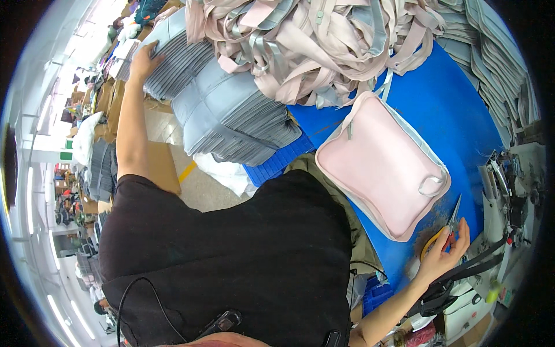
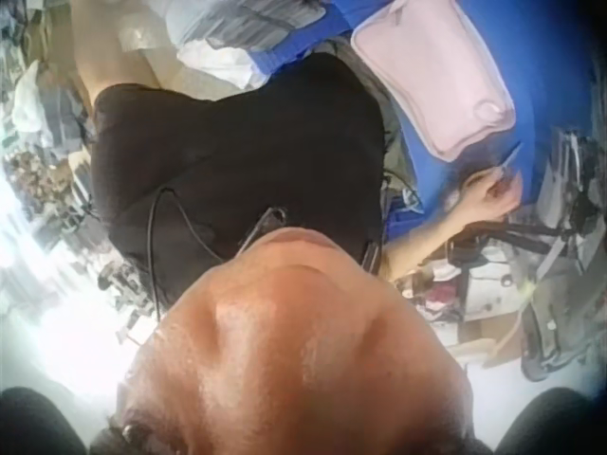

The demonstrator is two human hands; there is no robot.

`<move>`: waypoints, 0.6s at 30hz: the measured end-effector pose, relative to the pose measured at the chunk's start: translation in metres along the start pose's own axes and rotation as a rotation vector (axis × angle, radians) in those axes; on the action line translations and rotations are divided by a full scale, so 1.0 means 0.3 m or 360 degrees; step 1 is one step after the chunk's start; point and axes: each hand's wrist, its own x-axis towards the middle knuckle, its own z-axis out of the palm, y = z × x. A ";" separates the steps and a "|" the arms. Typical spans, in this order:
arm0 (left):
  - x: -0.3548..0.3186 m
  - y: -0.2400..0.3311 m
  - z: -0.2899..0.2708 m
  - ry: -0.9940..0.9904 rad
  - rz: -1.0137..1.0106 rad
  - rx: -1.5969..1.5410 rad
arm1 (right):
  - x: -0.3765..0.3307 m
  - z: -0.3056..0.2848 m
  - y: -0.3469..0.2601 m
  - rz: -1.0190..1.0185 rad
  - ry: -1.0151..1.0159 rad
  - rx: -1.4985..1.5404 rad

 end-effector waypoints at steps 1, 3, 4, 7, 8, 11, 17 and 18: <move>0.001 0.016 -0.061 -0.0085 -0.0034 -0.0033 | 0.003 -0.001 -0.013 0.0030 -0.0010 0.0036; 0.006 0.034 -0.177 -0.0153 -0.0141 -0.0078 | 0.013 0.018 -0.036 0.0060 -0.0014 0.0210; 0.012 -0.006 -0.206 -0.0076 -0.0096 -0.0099 | 0.012 0.033 -0.046 0.0074 -0.0012 0.0342; -0.042 -0.068 -0.327 0.0588 -0.0354 0.0016 | 0.012 0.062 -0.122 0.0062 -0.0097 0.0658; -0.082 -0.071 -0.399 0.0877 -0.0420 0.0068 | 0.008 0.066 -0.168 0.0052 -0.0137 0.0746; -0.283 0.247 -0.624 0.1428 0.0034 -0.0409 | 0.012 0.074 -0.284 0.0367 -0.0508 0.1375; -0.789 1.053 -0.550 0.1071 0.1909 -0.0777 | 0.170 0.109 -0.456 0.0769 -0.1117 0.2219; -0.855 1.134 -0.552 0.0830 0.2262 -0.1122 | 0.170 0.102 -0.378 0.0882 -0.0933 0.1957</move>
